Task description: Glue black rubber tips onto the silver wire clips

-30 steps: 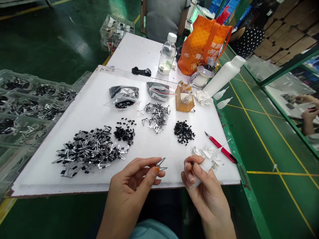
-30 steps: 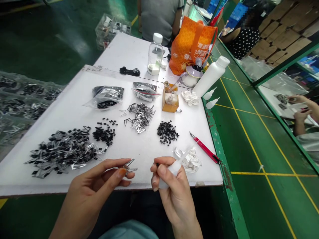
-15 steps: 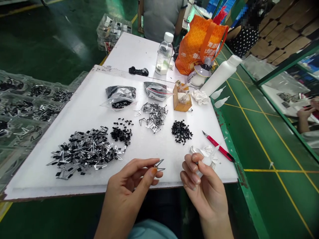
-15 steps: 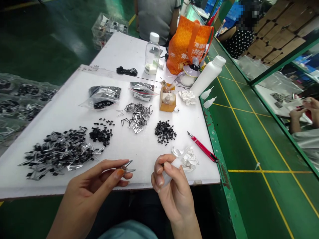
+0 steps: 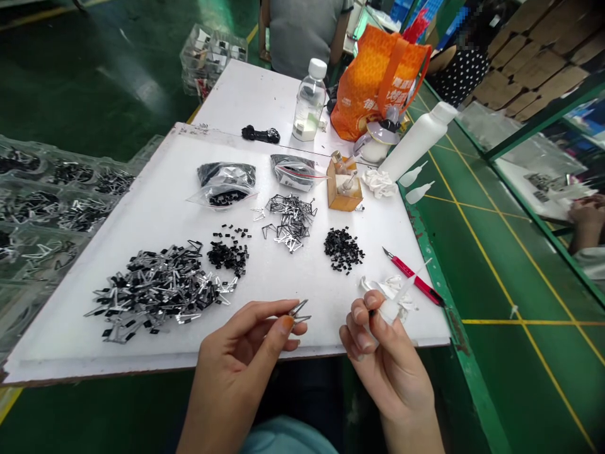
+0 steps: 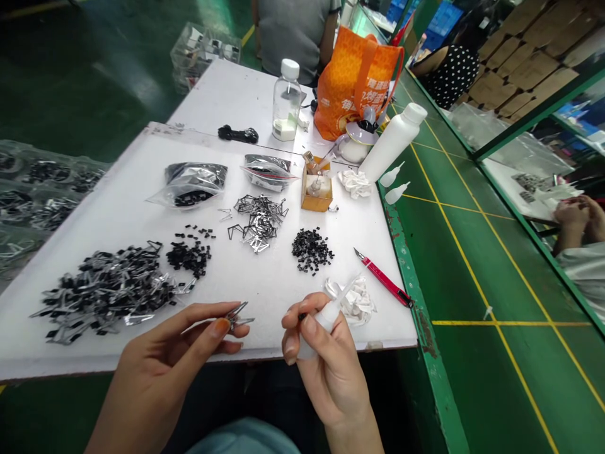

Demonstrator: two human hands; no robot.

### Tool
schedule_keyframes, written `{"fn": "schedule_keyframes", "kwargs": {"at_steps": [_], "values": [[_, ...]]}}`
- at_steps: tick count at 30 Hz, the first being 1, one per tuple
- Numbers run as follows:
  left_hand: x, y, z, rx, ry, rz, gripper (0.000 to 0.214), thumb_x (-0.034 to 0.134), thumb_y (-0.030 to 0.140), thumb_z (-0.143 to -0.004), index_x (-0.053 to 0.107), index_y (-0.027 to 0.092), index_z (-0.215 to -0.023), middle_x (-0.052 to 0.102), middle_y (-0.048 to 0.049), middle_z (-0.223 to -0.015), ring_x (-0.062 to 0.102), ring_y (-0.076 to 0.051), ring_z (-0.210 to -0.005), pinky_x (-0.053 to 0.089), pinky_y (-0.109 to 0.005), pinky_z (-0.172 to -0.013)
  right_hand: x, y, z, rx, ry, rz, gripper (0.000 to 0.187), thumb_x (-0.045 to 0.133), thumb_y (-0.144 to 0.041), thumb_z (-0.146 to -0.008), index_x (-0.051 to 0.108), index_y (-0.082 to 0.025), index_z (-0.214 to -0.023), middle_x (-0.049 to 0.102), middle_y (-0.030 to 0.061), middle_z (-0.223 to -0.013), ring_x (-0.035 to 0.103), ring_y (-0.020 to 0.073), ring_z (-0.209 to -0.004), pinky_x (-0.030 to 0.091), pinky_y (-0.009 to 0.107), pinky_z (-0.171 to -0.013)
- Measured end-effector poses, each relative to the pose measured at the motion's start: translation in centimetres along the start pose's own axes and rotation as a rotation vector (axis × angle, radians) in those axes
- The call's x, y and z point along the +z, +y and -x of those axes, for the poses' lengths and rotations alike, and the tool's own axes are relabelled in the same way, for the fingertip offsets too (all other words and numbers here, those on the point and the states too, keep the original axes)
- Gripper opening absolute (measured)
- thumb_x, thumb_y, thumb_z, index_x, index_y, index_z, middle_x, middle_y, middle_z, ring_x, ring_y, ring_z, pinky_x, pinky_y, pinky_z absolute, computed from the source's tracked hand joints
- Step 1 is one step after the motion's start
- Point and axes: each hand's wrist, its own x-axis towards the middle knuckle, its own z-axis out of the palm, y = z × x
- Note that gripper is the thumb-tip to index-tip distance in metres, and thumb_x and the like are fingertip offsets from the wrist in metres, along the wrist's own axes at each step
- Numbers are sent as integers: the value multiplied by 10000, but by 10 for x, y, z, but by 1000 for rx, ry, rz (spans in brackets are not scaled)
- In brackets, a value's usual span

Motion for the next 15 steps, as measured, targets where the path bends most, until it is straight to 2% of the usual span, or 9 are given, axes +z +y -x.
{"fn": "schedule_keyframes", "kwargs": {"at_steps": [9, 15], "values": [[2, 0, 1, -3, -13, 15, 78, 814, 392, -891, 858, 352, -942, 838, 23, -812, 803, -121, -737, 614, -98, -694, 4, 4, -1, -16, 3, -11, 92, 860, -291, -850, 773, -283, -879, 735, -31, -805, 583, 31, -544, 502, 134, -562], [7, 2, 5, -13, -1, -23, 62, 807, 363, -890, 850, 338, -926, 832, 24, -808, 813, -137, -755, 625, -124, -713, 8, 4, 0, -62, 153, 95, 156, 909, -262, -776, 773, -258, -853, 745, -7, -752, 612, 58, -523, 518, 154, -531]]}}
